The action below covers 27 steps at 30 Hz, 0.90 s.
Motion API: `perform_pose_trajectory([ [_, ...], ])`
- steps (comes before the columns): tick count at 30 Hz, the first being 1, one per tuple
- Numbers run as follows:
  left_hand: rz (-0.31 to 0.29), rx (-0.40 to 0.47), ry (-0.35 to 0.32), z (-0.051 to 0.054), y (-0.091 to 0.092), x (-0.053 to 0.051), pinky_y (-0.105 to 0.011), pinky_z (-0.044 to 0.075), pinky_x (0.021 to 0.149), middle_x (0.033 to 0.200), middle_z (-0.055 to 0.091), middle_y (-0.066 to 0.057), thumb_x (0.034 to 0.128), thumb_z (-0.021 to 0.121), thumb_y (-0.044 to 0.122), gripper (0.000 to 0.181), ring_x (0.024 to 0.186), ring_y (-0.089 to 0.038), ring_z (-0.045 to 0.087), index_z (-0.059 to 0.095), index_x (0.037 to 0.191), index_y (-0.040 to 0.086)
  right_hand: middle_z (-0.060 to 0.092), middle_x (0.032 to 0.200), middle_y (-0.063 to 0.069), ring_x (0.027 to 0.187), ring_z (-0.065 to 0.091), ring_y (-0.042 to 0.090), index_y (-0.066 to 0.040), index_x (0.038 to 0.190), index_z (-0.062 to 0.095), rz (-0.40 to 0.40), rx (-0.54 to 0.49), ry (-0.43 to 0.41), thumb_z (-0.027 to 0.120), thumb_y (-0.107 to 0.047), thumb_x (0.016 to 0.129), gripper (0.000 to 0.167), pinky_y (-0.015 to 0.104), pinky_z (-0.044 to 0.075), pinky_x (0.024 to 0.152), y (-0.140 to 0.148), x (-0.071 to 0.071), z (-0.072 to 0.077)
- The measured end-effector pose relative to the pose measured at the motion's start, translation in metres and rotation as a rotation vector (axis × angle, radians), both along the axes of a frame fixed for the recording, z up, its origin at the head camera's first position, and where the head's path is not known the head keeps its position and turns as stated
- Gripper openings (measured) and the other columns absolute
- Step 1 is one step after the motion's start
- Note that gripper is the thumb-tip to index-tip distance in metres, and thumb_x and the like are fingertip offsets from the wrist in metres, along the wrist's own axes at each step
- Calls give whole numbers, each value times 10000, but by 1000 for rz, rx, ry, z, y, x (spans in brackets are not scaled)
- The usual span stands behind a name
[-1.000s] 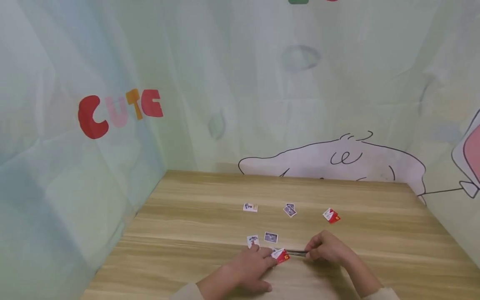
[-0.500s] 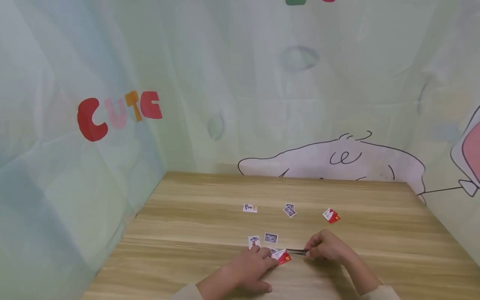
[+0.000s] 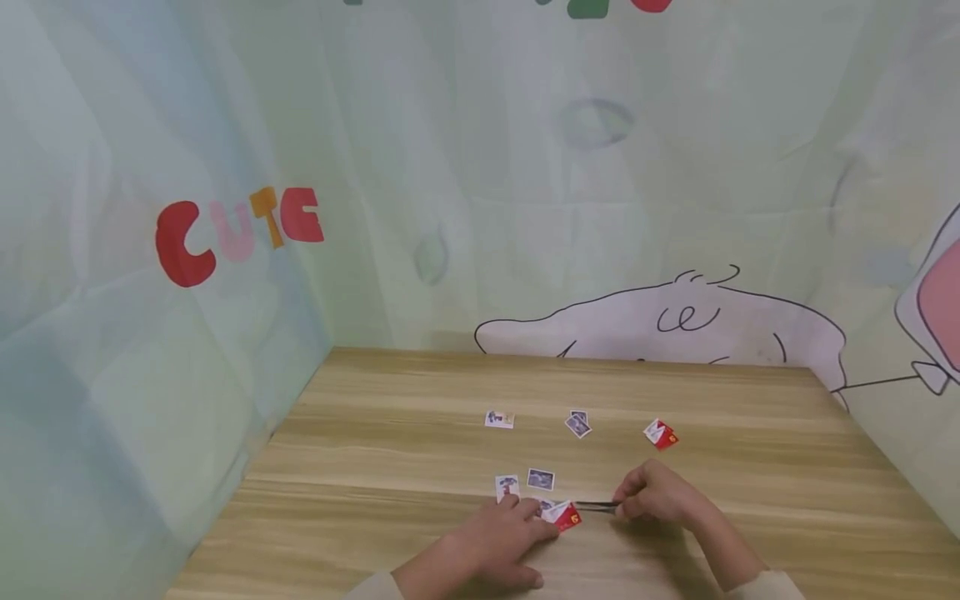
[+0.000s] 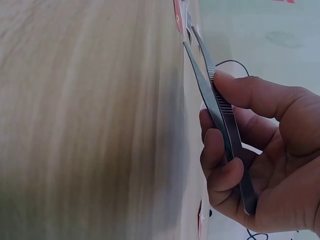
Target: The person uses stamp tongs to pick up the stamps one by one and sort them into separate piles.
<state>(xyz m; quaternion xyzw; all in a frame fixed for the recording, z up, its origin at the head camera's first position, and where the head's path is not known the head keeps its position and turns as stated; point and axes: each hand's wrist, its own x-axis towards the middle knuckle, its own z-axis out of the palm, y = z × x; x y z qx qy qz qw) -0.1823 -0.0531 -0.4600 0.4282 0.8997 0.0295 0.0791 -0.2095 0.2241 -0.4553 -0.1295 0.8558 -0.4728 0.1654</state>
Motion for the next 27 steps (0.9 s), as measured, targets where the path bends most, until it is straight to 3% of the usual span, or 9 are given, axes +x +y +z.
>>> perform_pose_trajectory([
  [9, -23, 1, 64, 0, -1, 2, -374, 436, 874, 1283, 484, 3, 784, 638, 533, 575, 1103, -193, 471, 510, 1312, 344, 625, 688, 33, 598, 513, 150, 24, 805, 678, 3, 6, 27, 734, -5, 691, 130, 285, 440, 530, -2, -3, -2],
  [21, -18, -20, 52, 2, -1, -2, -386, 426, 903, 1302, 469, 12, 784, 633, 548, 596, 1139, -200, 462, 515, 1311, 295, 643, 701, 32, 631, 536, 160, 6, 796, 691, 69, 28, 37, 747, -20, 690, 122, 309, 460, 576, -4, -9, 0],
  [27, -28, -28, 50, 0, 0, 0, -366, 433, 898, 1292, 479, 11, 791, 635, 539, 594, 1132, -189, 470, 517, 1313, 282, 647, 711, 34, 651, 560, 180, 6, 809, 691, 57, 41, 46, 745, -28, 690, 135, 340, 481, 600, -2, -8, -3],
])
